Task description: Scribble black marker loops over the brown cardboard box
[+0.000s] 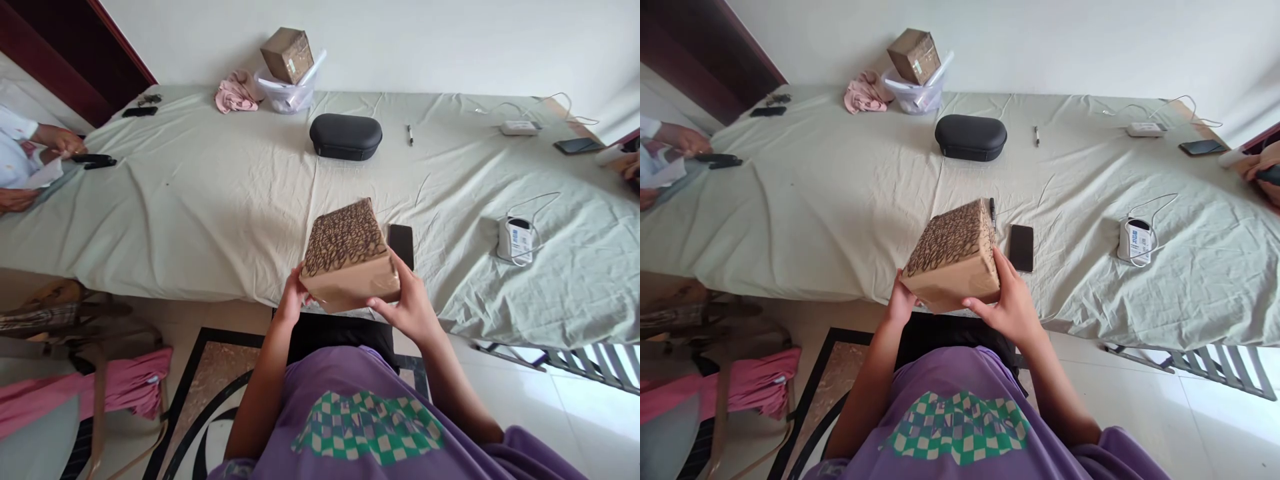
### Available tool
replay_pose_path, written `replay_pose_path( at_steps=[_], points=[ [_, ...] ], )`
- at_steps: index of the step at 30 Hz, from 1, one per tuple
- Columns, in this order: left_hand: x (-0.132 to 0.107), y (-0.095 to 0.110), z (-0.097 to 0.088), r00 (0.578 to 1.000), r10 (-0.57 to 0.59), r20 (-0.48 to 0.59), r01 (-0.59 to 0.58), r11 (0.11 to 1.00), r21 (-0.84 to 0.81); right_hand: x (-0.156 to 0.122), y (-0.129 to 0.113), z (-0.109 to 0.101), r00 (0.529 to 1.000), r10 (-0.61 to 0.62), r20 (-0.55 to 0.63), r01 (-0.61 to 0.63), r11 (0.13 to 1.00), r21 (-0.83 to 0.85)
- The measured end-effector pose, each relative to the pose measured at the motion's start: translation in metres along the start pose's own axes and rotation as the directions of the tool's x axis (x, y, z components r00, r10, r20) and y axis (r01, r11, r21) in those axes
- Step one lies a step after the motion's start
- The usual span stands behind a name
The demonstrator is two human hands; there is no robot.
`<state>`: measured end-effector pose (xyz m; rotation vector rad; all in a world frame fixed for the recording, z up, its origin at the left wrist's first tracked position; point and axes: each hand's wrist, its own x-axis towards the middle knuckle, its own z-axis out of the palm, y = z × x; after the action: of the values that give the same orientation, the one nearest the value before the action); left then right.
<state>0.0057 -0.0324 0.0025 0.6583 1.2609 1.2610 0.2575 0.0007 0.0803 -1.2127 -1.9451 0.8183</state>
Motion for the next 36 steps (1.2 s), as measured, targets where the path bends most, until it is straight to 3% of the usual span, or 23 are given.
replay_pose_path(
  at_steps=[3, 6, 16, 20, 24, 26, 28, 30, 33, 36],
  points=[
    [-0.011, 0.017, -0.007, 0.980, 0.198, 0.018, -0.198, 0.979, 0.035, -0.005, 0.003, -0.002, 0.982, 0.115, 0.149, -0.117, 0.993, 0.010],
    [-0.018, 0.032, -0.007, 0.960, 0.279, 0.008, -0.278, 0.955, 0.104, -0.010, 0.001, -0.001, 0.972, 0.125, 0.199, -0.132, 0.991, 0.020],
    [-0.030, 0.045, -0.001, 0.971, 0.225, 0.078, -0.236, 0.953, 0.189, -0.016, 0.012, 0.004, 0.994, 0.095, 0.060, -0.101, 0.989, 0.107],
    [-0.031, 0.046, -0.006, 0.979, 0.104, 0.175, -0.137, 0.973, 0.186, -0.019, 0.016, 0.004, 0.999, 0.032, 0.026, -0.036, 0.983, 0.180],
    [-0.024, 0.035, -0.009, 0.977, -0.081, 0.199, 0.058, 0.992, 0.116, -0.016, 0.011, -0.006, 0.991, -0.122, -0.051, 0.126, 0.989, 0.076],
    [-0.020, 0.029, -0.006, 0.946, -0.245, 0.212, 0.226, 0.968, 0.109, -0.013, 0.006, -0.013, 0.979, -0.191, -0.066, 0.192, 0.981, 0.007],
    [-0.015, 0.024, 0.000, 0.888, -0.383, 0.253, 0.373, 0.924, 0.088, -0.012, -0.001, -0.019, 0.964, -0.255, -0.071, 0.254, 0.967, -0.026],
    [-0.012, 0.018, 0.006, 0.863, -0.424, 0.275, 0.427, 0.903, 0.051, -0.011, -0.007, -0.020, 0.951, -0.303, -0.066, 0.302, 0.953, -0.019],
    [-0.009, 0.013, 0.011, 0.922, -0.335, 0.194, 0.338, 0.941, 0.015, -0.013, -0.012, -0.013, 0.953, -0.277, -0.121, 0.280, 0.960, 0.016],
    [-0.012, 0.018, 0.009, 0.983, -0.151, 0.105, 0.144, 0.987, 0.073, -0.015, -0.005, -0.002, 0.953, -0.023, -0.301, 0.060, 0.992, 0.114]
  ],
)
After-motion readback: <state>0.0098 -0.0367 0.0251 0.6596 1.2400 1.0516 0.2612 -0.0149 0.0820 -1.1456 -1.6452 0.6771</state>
